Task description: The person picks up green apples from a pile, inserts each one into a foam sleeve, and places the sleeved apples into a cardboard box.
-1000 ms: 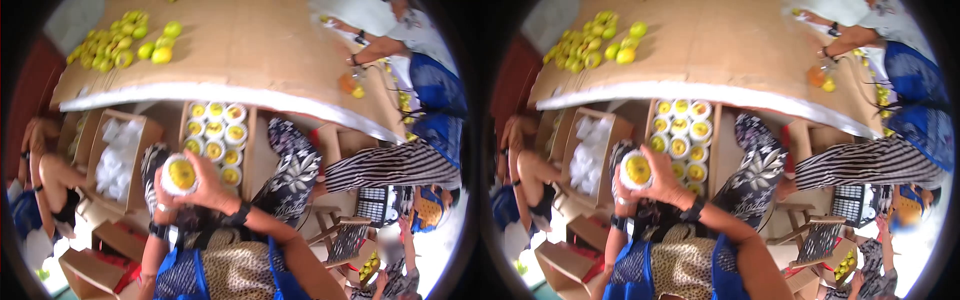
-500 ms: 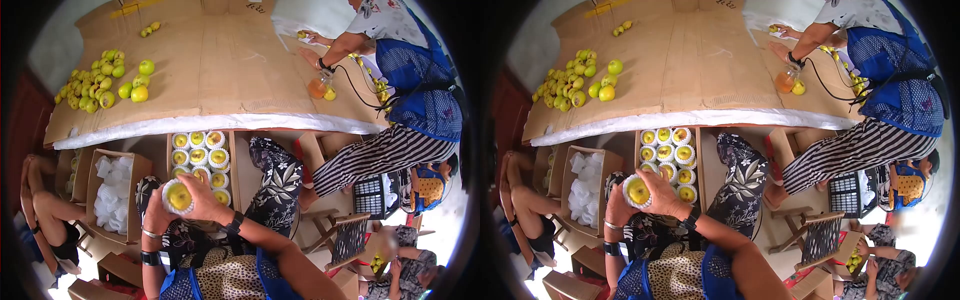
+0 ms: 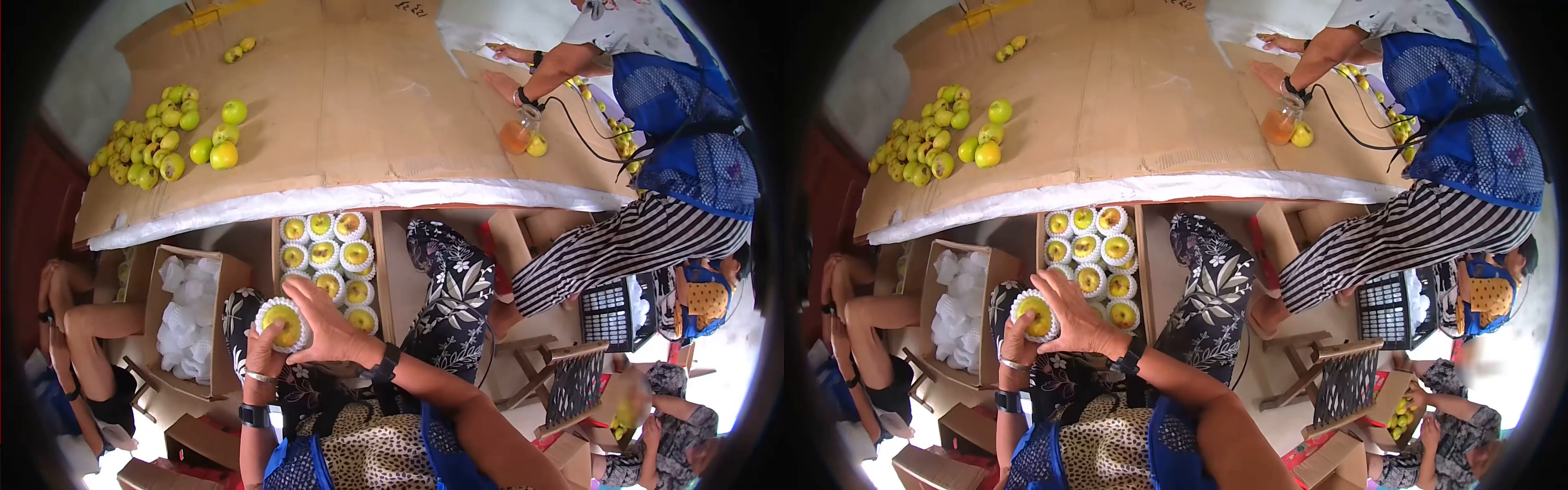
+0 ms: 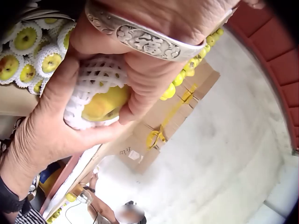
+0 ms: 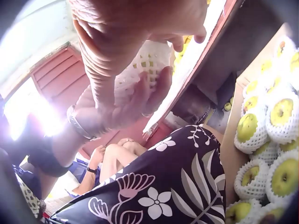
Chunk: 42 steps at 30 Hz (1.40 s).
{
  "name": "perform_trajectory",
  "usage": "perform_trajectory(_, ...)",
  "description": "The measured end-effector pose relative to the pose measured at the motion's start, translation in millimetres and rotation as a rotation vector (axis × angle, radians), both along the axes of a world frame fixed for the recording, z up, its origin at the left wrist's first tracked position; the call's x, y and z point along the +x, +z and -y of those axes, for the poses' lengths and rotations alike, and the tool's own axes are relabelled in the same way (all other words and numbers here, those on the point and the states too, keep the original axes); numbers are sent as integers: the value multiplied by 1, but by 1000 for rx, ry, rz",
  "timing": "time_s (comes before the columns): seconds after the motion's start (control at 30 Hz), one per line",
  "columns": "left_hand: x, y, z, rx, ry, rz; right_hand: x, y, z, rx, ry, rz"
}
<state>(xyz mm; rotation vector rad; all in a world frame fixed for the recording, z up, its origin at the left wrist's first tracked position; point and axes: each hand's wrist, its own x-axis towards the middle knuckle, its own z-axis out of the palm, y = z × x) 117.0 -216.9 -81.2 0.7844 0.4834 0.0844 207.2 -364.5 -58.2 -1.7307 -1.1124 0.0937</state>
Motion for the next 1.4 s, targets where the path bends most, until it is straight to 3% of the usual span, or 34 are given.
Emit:
perform_trajectory(0.2,1,4,6,58,-70,-60,-6,-15,-10,43,35,-39)
perform_trajectory(0.33,3,12,14,59,-74,59,-6,-10,-9,57,23,-75)
perform_trajectory(0.43,7,11,18,-75,-52,139,-2,-7,-8,59,-13,-14)
perform_trajectory(0.53,12,32,14,-228,24,37,1,-6,-7,20,-33,26)
perform_trajectory(0.63,8,7,15,-229,56,-32,-3,-5,-7,-27,2,46)
perform_trajectory(0.7,11,-2,17,-287,48,-84,-6,-9,-8,96,-15,60)
perform_trajectory(0.77,4,-17,13,-286,32,-28,-7,-7,-6,44,30,-35)
perform_trajectory(0.8,2,-12,14,-341,113,-54,-7,-3,-6,58,45,-30)
perform_trajectory(0.87,1,-6,18,-254,137,-7,-9,2,-4,56,40,3)
perform_trajectory(0.93,1,3,19,-305,47,-1,-10,-1,-6,39,57,-14)
perform_trajectory(1.07,-2,-9,16,-253,98,20,-14,-7,-9,44,49,81)
perform_trajectory(1.23,0,10,22,-277,54,56,-16,-7,-9,18,46,56)
perform_trajectory(1.4,-4,-4,11,-219,32,47,-14,-7,-8,10,44,41)
